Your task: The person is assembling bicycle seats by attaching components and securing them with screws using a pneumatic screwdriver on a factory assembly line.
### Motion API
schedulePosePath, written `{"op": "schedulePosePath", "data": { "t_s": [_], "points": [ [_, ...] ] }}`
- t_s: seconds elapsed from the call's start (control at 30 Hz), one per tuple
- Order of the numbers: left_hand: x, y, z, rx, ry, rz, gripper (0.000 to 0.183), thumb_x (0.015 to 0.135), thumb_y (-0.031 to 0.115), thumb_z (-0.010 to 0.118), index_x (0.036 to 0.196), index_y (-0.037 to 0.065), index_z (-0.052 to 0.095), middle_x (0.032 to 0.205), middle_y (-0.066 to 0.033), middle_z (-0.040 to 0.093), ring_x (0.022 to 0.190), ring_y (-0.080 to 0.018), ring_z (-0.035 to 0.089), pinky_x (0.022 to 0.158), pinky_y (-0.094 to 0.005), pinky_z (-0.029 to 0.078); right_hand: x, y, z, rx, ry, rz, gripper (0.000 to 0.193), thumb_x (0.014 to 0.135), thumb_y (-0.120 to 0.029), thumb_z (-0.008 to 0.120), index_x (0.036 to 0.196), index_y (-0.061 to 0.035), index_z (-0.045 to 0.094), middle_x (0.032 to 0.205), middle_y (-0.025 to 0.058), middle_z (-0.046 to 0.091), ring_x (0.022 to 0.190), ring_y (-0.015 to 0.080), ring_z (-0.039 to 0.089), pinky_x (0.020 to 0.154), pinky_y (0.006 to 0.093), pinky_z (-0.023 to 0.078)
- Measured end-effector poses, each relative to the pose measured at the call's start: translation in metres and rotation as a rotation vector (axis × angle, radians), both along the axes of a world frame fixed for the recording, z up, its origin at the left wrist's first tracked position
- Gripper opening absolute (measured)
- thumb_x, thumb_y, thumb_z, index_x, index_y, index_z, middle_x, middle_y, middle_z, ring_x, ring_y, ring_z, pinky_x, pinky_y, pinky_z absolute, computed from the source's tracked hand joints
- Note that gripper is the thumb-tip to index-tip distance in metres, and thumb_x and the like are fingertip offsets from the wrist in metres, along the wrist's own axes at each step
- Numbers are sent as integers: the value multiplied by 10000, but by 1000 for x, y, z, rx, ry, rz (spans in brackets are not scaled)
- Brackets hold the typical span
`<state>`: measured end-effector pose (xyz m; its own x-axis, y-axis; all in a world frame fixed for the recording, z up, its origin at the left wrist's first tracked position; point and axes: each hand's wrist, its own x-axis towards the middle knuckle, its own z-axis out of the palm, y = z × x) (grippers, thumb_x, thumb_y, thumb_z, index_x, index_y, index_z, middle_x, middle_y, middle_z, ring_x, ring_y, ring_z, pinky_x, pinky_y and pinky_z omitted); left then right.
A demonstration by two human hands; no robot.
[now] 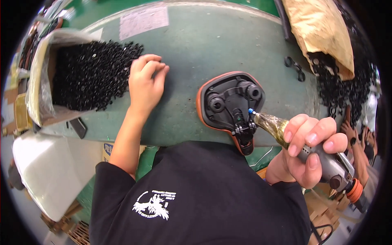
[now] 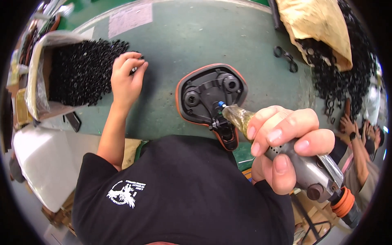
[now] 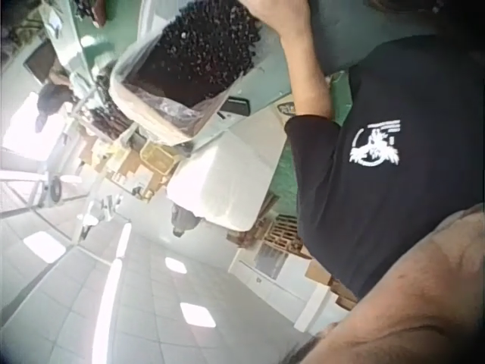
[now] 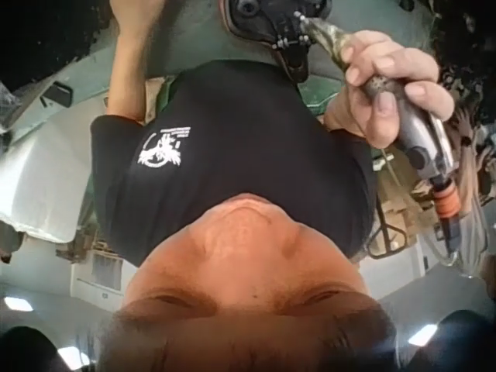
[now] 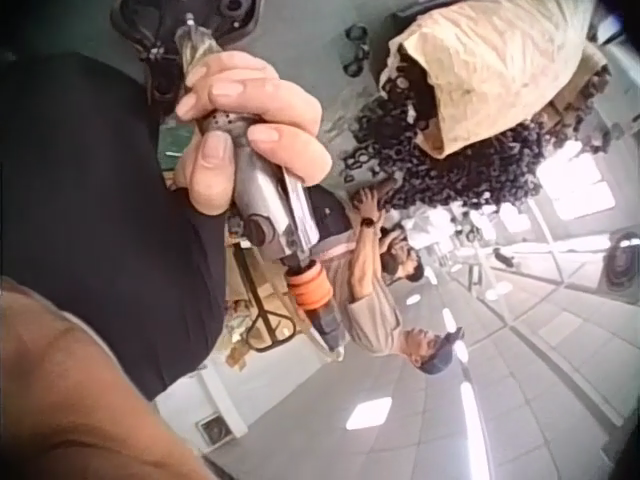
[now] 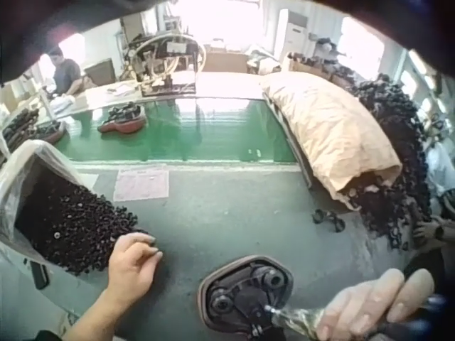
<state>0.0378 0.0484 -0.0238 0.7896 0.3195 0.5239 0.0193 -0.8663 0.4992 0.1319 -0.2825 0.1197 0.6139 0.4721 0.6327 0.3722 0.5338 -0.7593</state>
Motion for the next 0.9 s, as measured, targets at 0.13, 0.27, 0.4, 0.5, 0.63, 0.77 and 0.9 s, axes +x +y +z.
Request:
{"op": "schedulePosePath", "data": {
  "t_s": [0.13,0.27,0.4,0.5,0.63,0.77,0.9],
  "points": [
    [-4,-81,47,-1501,120,-667,207,1022,-22,669,1222,-3,622,1103,-129,741,946,-152,697,838,-301,579,-5,-2,9,198,38,45,296,897,-68,644,1170,-84,532,1061,102,601,681,149,643,673,341,555],
    [1,-129,48,-1755,193,-966,213,986,-67,698,1198,-46,710,1065,-157,739,880,-188,719,807,-309,595,-7,-12,14,198,9,84,282,909,-27,685,1140,-84,534,1042,89,632,689,158,690,677,330,620],
    [8,-139,51,-1608,264,-904,221,922,-76,774,1141,-50,776,1083,-155,746,937,-198,726,810,-310,597,-11,-26,11,182,13,33,277,930,-32,687,1146,-85,523,1063,95,638,682,157,692,672,336,624],
    [17,-140,47,-1380,227,-998,260,886,-70,810,1144,-49,786,1068,-140,751,951,-186,724,810,-302,597,-19,-33,9,178,93,-35,304,937,-31,656,1191,-97,502,1068,103,625,687,168,690,647,346,598],
    [22,-141,52,-1535,353,-1058,242,973,24,758,1199,-62,755,1039,-123,749,927,-168,712,792,-283,582,-14,-37,1,234,73,-13,318,934,-17,638,1207,-94,494,1081,128,622,686,177,686,651,367,598],
    [50,-131,71,-1165,375,-1153,355,988,234,774,1190,-54,735,1028,-124,731,946,-246,701,849,-361,571,-6,-46,4,200,-43,61,344,924,0,645,1216,-84,485,1086,142,624,707,192,686,676,379,601],
    [97,-107,68,-63,204,-857,591,657,251,955,1148,45,700,1187,-136,657,1144,-349,639,942,-446,548,-8,-52,2,70,-54,-197,375,920,10,627,1246,-77,465,1112,176,605,730,192,649,745,394,587]
  ]
}}
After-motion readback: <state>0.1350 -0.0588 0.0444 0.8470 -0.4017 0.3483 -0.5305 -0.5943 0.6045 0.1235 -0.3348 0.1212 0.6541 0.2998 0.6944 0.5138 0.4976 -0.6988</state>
